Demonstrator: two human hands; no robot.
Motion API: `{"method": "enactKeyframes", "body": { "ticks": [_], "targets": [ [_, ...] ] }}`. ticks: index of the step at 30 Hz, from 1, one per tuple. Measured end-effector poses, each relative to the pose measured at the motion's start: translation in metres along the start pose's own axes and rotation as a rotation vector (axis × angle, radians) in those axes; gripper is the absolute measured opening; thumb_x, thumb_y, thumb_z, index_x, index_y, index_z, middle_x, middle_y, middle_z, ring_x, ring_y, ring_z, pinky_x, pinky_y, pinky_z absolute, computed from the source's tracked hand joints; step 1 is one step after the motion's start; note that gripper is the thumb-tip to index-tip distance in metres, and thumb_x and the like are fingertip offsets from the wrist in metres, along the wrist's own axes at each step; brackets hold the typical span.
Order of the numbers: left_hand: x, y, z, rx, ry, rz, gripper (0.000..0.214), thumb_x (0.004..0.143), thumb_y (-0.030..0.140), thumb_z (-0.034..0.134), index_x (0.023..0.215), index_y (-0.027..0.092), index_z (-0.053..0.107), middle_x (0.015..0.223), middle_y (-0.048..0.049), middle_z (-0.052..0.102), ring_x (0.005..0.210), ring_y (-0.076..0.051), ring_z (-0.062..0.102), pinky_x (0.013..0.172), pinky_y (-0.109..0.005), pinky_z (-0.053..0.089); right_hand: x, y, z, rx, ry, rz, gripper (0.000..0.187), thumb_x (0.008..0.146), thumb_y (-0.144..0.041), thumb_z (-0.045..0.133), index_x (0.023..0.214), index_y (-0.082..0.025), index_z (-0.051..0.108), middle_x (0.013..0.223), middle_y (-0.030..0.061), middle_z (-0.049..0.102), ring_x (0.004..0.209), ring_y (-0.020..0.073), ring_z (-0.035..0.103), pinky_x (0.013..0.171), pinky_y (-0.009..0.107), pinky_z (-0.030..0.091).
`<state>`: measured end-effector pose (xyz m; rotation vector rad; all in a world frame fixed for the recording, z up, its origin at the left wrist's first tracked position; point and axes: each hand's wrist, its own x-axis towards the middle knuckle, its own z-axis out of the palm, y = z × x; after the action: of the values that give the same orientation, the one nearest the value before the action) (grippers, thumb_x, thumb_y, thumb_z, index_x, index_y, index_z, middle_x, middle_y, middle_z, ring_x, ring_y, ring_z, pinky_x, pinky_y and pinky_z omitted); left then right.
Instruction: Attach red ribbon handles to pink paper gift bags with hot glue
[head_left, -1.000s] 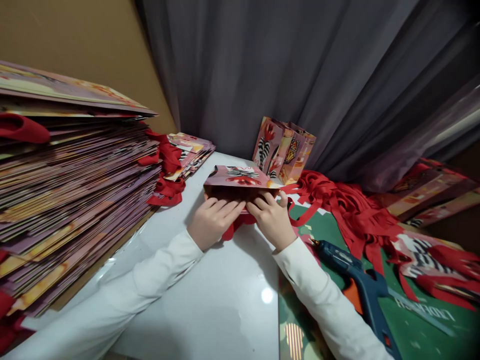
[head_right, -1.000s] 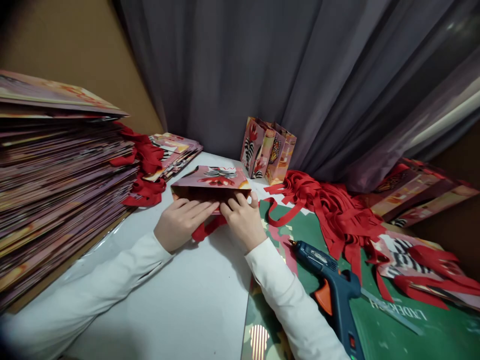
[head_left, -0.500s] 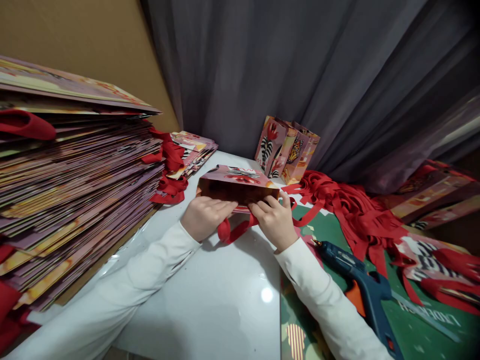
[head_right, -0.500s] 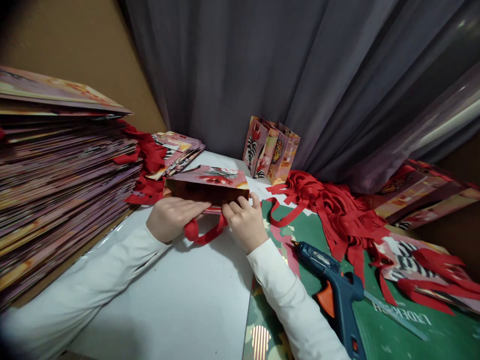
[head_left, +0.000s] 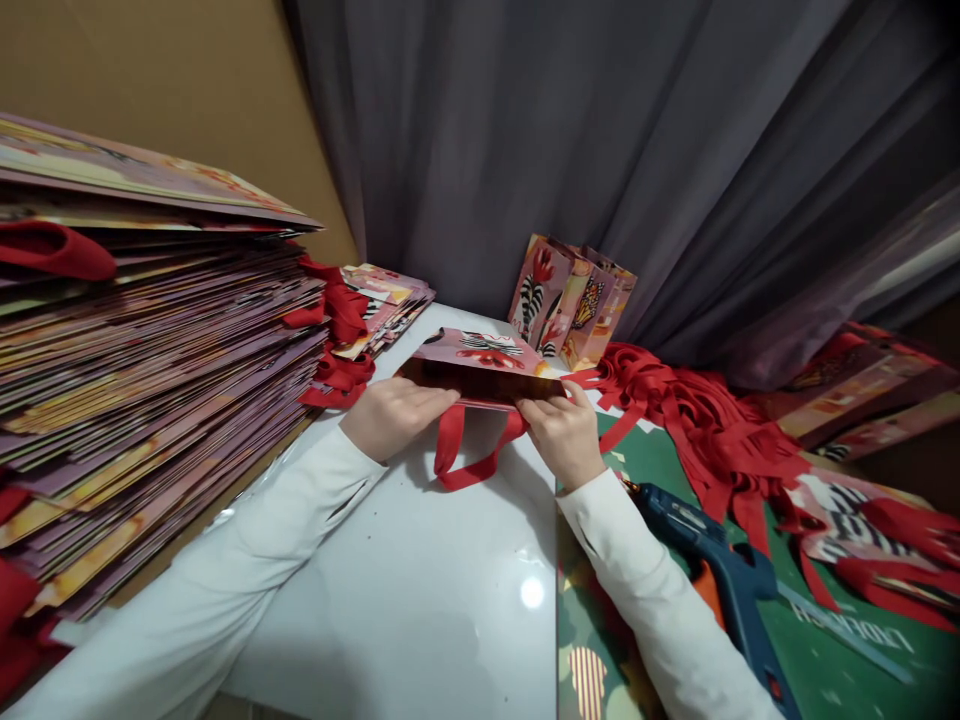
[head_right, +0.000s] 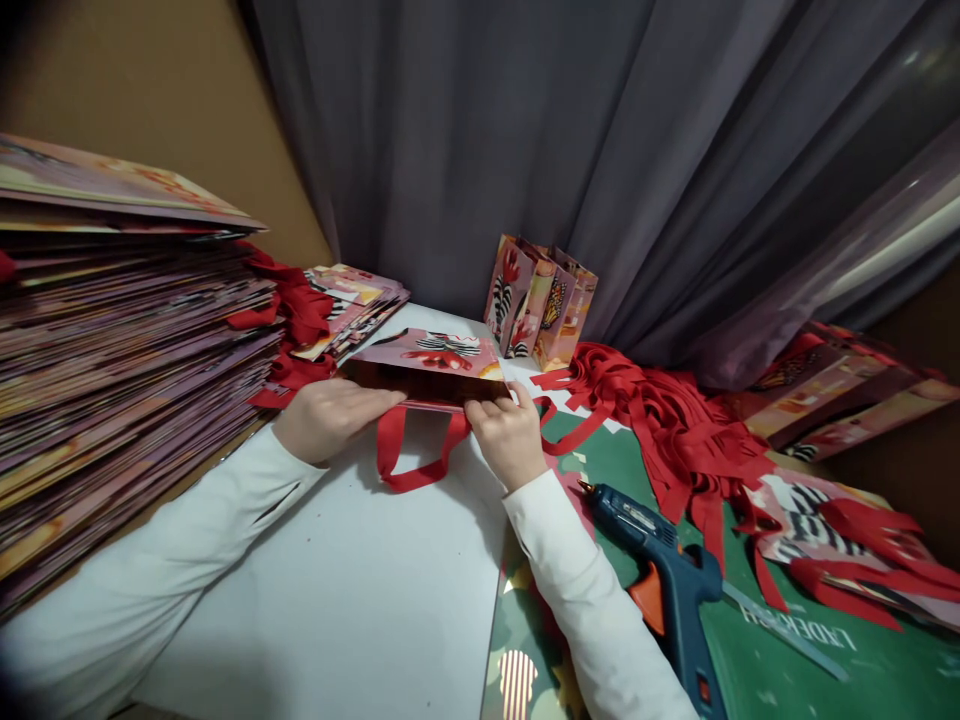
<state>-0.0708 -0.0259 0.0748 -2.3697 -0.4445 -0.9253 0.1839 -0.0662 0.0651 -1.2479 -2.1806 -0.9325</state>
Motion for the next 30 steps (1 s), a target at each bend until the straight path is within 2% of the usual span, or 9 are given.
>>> {"method": "enactKeyframes", "body": {
  "ticks": [4, 7, 9, 13, 18, 21, 25, 30],
  "targets": [
    [0.004, -0.006, -0.002, 0.029, -0.055, 0.021, 0.028, 0.096, 0.009, 0.042, 0.103, 0.014, 0.069, 0.090, -0.0058, 0.076, 0.076, -0.017, 0.069, 0.072, -0.033, 0.052, 0.006, 0.009, -0.009, 0.050, -0.128, -0.069, 0.027, 0.095, -0.009, 0.045, 0.100, -0.017, 0.071, 0.071, 0.0010, 0.070, 0.070, 0.0163, 0.058, 0.102, 0.037, 0.032],
    [0.004, -0.012, -0.001, 0.045, -0.086, 0.020, 0.026, 0.095, 0.010, 0.044, 0.097, 0.013, 0.069, 0.082, -0.0061, 0.075, 0.072, -0.018, 0.066, 0.073, -0.034, 0.052, 0.006, 0.017, -0.011, 0.147, -0.212, -0.102, 0.032, 0.093, -0.004, 0.045, 0.112, -0.016, 0.068, 0.087, 0.0040, 0.074, 0.080, 0.0174, 0.062, 0.106, 0.037, 0.033],
    [0.002, -0.014, 0.000, 0.044, -0.087, 0.011, 0.027, 0.095, 0.011, 0.043, 0.093, 0.015, 0.069, 0.076, -0.0040, 0.073, 0.066, -0.016, 0.063, 0.071, -0.032, 0.052, 0.005, 0.021, -0.011, 0.205, -0.214, -0.072, 0.033, 0.091, -0.002, 0.046, 0.110, -0.017, 0.069, 0.089, 0.0042, 0.076, 0.081, 0.0166, 0.064, 0.106, 0.036, 0.034],
    [-0.003, -0.012, 0.000, 0.064, -0.071, -0.037, 0.025, 0.096, 0.015, 0.046, 0.084, 0.019, 0.068, 0.069, -0.0013, 0.071, 0.060, -0.014, 0.060, 0.066, -0.031, 0.051, 0.004, 0.024, -0.011, 0.216, -0.144, 0.044, 0.026, 0.093, -0.008, 0.049, 0.096, -0.020, 0.073, 0.075, 0.0008, 0.075, 0.069, 0.0142, 0.066, 0.105, 0.034, 0.037],
    [-0.002, -0.009, -0.005, 0.085, -0.019, -0.028, 0.020, 0.094, 0.019, 0.051, 0.083, 0.019, 0.067, 0.067, -0.0002, 0.070, 0.058, -0.014, 0.058, 0.065, -0.030, 0.051, 0.004, 0.022, -0.016, 0.188, -0.106, 0.073, 0.026, 0.095, -0.016, 0.049, 0.086, -0.022, 0.073, 0.068, -0.0010, 0.073, 0.061, 0.0124, 0.065, 0.106, 0.034, 0.038],
    [-0.001, -0.010, -0.004, 0.109, -0.003, 0.002, 0.019, 0.094, 0.018, 0.050, 0.084, 0.018, 0.067, 0.065, -0.0006, 0.069, 0.057, -0.014, 0.057, 0.066, -0.031, 0.052, 0.005, 0.021, -0.016, 0.181, -0.115, 0.060, 0.027, 0.095, -0.014, 0.049, 0.086, -0.023, 0.072, 0.068, -0.0019, 0.072, 0.061, 0.0119, 0.065, 0.108, 0.033, 0.037],
    [0.000, -0.011, -0.001, 0.102, -0.042, 0.033, 0.021, 0.094, 0.015, 0.047, 0.087, 0.017, 0.067, 0.071, -0.0024, 0.071, 0.060, -0.015, 0.058, 0.067, -0.032, 0.051, 0.007, 0.022, -0.016, 0.193, -0.162, 0.022, 0.029, 0.092, -0.007, 0.047, 0.090, -0.021, 0.073, 0.069, -0.0013, 0.072, 0.063, 0.0124, 0.064, 0.111, 0.033, 0.034],
    [0.005, -0.008, -0.005, 0.113, -0.022, 0.010, 0.016, 0.093, 0.017, 0.051, 0.086, 0.017, 0.065, 0.071, -0.0036, 0.069, 0.066, -0.017, 0.057, 0.074, -0.034, 0.052, 0.012, 0.022, -0.024, 0.228, -0.197, 0.020, 0.027, 0.091, -0.007, 0.048, 0.094, -0.019, 0.071, 0.076, 0.0015, 0.073, 0.074, 0.0158, 0.064, 0.107, 0.037, 0.035]
  ]
}}
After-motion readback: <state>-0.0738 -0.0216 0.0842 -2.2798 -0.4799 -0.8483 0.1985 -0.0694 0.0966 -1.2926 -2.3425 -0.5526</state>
